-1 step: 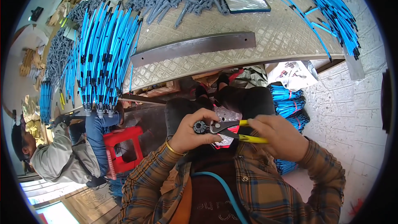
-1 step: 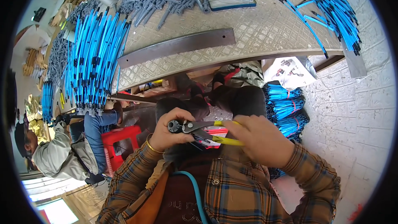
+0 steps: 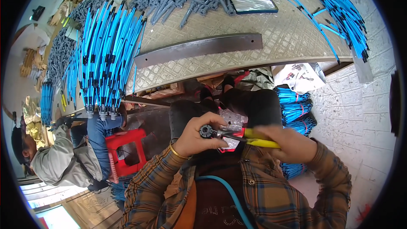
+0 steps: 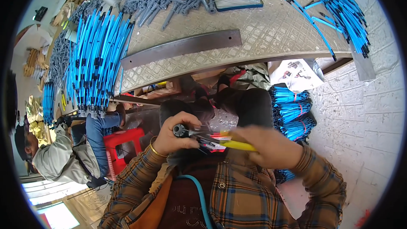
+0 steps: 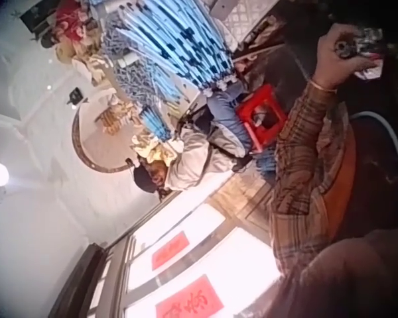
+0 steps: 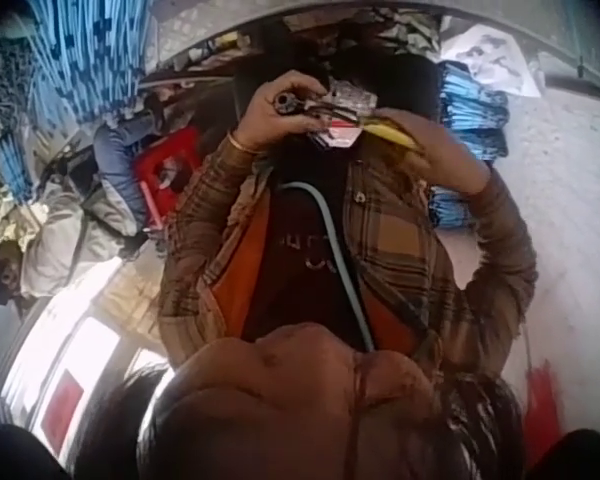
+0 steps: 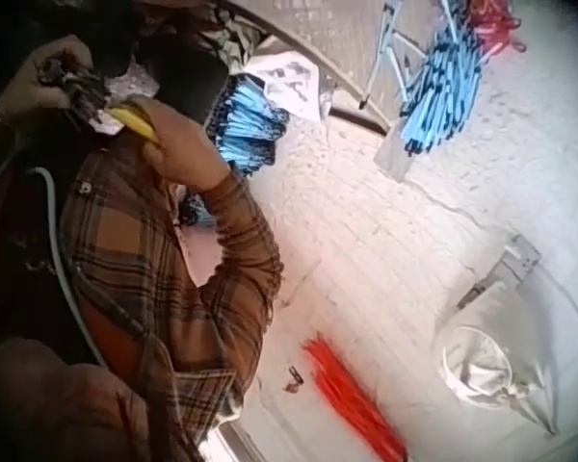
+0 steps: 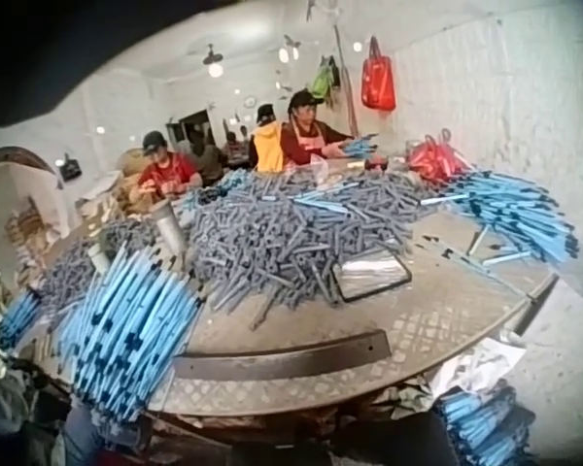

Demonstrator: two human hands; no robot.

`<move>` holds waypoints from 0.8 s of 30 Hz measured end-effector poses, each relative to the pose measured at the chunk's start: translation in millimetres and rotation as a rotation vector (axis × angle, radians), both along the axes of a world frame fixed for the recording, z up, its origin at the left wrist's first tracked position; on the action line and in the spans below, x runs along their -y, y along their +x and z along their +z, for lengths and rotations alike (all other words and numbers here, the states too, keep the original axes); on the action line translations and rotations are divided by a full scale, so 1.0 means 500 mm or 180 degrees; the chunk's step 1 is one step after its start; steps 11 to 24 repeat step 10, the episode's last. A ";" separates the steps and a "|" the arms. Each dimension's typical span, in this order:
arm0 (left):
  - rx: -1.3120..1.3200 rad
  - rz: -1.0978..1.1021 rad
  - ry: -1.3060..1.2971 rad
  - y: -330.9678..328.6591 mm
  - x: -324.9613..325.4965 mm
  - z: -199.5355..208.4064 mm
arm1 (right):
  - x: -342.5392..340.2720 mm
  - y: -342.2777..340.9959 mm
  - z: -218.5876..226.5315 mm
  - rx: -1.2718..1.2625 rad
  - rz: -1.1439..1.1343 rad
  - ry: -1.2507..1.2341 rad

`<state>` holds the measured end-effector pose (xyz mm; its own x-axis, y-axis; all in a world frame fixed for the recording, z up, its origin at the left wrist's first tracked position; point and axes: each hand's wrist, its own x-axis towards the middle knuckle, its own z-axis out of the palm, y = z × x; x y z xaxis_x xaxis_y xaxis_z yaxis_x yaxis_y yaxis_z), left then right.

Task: The person inserts wires into plastic connectors by hand, then secures them using pliers.

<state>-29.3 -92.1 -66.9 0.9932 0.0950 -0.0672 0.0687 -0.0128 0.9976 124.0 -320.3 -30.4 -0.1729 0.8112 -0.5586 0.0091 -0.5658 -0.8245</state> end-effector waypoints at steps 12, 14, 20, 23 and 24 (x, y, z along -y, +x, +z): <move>0.0202 -0.0653 -0.0001 0.021 -0.009 -0.014 | 0.075 -0.082 -0.175 -0.3881 -0.0922 -0.0546; 0.0202 -0.0653 -0.0001 0.021 -0.009 -0.014 | 0.075 -0.082 -0.175 -0.3881 -0.0922 -0.0546; 0.0202 -0.0653 -0.0001 0.021 -0.009 -0.014 | 0.075 -0.082 -0.175 -0.3881 -0.0922 -0.0546; 0.0202 -0.0653 -0.0001 0.021 -0.009 -0.014 | 0.075 -0.082 -0.175 -0.3881 -0.0922 -0.0546; 0.0202 -0.0653 -0.0001 0.021 -0.009 -0.014 | 0.075 -0.082 -0.175 -0.3881 -0.0922 -0.0546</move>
